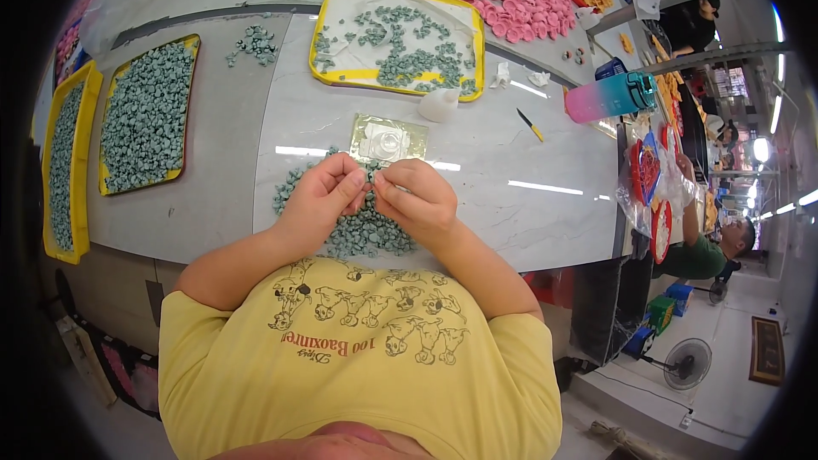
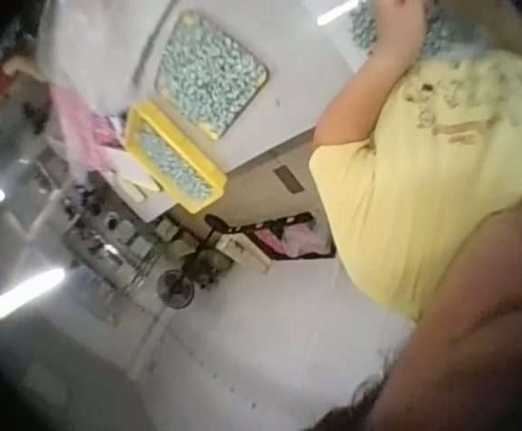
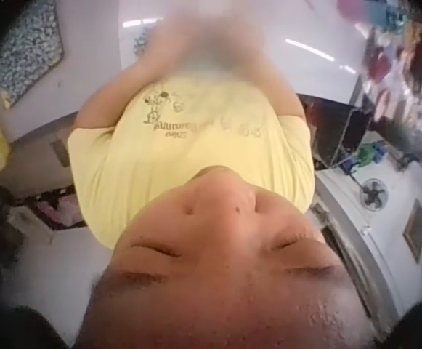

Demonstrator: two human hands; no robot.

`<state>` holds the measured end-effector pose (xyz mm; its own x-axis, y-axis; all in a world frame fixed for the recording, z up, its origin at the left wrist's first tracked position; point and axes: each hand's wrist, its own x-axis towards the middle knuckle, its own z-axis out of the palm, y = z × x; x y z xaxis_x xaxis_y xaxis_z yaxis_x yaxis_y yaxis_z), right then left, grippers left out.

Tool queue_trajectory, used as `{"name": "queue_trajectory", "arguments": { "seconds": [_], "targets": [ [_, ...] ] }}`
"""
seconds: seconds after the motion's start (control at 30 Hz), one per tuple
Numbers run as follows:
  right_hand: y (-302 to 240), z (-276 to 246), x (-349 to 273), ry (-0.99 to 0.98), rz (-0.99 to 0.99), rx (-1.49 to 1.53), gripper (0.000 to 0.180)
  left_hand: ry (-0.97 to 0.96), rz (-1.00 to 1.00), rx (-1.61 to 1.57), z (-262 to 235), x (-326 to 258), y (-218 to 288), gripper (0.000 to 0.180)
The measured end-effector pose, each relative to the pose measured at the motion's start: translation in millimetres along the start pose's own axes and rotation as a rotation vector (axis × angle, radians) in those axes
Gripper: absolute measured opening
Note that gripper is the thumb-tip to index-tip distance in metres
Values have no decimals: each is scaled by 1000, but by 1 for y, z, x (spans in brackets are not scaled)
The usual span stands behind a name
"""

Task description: Sorting and packaging small green plastic toy pieces into trays and a bag at a factory workbench.

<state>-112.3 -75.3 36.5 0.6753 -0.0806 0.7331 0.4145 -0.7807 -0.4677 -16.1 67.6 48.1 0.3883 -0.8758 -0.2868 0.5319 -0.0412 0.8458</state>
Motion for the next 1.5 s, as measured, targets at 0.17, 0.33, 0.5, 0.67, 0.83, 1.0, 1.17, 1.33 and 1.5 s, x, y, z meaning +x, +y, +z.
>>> {"name": "queue_trajectory", "arguments": {
  "seconds": [0.17,0.33,0.5,0.67,0.83,1.0,1.17,1.33,1.5],
  "targets": [
    [-3,-11,0,-51,178,127,23,48,113,176,6,-4,1,15],
    [-15,-19,-1,-35,364,123,23,72,146,299,12,-4,1,15],
    [-32,-77,23,14,220,135,11,165,250,692,31,-5,13,18],
    [-120,-169,68,490,-162,116,13,17,290,1076,74,-16,31,17],
    [-189,-257,67,699,-466,239,19,-13,224,1268,130,-32,25,20],
    [-220,-311,56,470,-696,640,10,27,241,1325,189,-53,17,22],
    [-269,-358,31,399,-672,665,12,44,191,1274,241,-91,20,21],
    [-302,-401,5,357,-704,665,16,93,208,1256,286,-122,18,20],
    [-312,-432,-19,571,-958,581,18,126,243,1225,329,-134,3,19]
  ]
}}
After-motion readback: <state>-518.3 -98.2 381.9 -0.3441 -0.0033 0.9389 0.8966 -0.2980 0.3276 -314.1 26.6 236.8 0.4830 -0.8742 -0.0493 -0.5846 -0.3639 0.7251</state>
